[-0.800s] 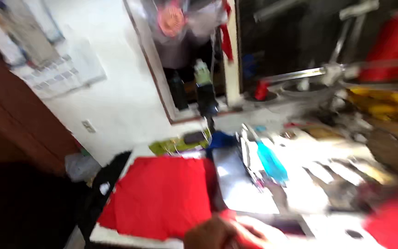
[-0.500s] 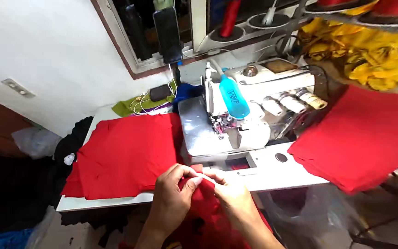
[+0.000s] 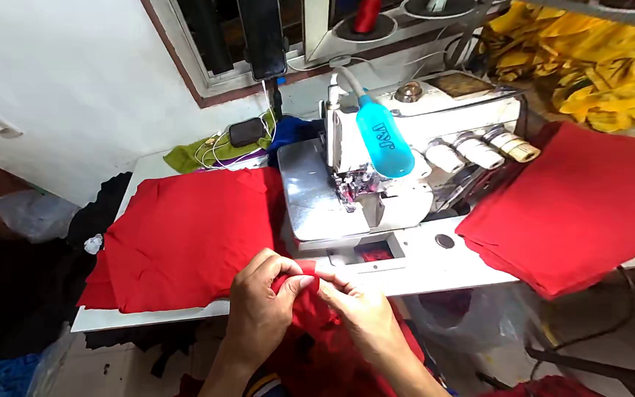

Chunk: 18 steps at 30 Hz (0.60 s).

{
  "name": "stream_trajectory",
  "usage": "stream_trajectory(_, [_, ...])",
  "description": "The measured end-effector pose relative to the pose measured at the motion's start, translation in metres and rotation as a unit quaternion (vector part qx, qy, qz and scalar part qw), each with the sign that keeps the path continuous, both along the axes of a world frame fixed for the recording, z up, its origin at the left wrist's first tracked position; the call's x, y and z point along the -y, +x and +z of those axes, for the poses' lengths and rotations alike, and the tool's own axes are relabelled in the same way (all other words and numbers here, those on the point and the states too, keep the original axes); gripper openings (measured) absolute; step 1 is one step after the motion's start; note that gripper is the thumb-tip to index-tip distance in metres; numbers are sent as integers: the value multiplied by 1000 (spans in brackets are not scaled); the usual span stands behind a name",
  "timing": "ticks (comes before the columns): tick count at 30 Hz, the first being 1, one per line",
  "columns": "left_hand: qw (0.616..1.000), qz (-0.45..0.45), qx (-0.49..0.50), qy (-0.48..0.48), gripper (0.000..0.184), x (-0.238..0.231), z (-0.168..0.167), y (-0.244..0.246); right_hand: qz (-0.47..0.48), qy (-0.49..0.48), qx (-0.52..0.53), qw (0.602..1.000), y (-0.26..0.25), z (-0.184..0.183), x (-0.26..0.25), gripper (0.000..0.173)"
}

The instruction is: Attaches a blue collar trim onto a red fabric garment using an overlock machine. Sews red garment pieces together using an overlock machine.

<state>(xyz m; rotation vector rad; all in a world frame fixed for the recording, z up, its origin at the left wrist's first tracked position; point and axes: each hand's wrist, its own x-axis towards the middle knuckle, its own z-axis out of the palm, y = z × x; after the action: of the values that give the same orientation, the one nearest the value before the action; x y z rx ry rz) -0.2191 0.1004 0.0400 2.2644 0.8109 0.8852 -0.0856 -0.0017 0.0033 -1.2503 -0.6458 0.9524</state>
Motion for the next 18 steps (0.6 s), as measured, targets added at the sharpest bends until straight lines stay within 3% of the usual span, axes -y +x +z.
stream_trajectory(12, [998, 59, 7, -8, 10, 5, -1, -2, -8, 30, 29, 999, -7, -1, 2, 19])
stream_trajectory(18, [997, -39, -24, -65, 17, 4, 1, -6, 3, 63, 72, 995, -8, -2, 7, 18])
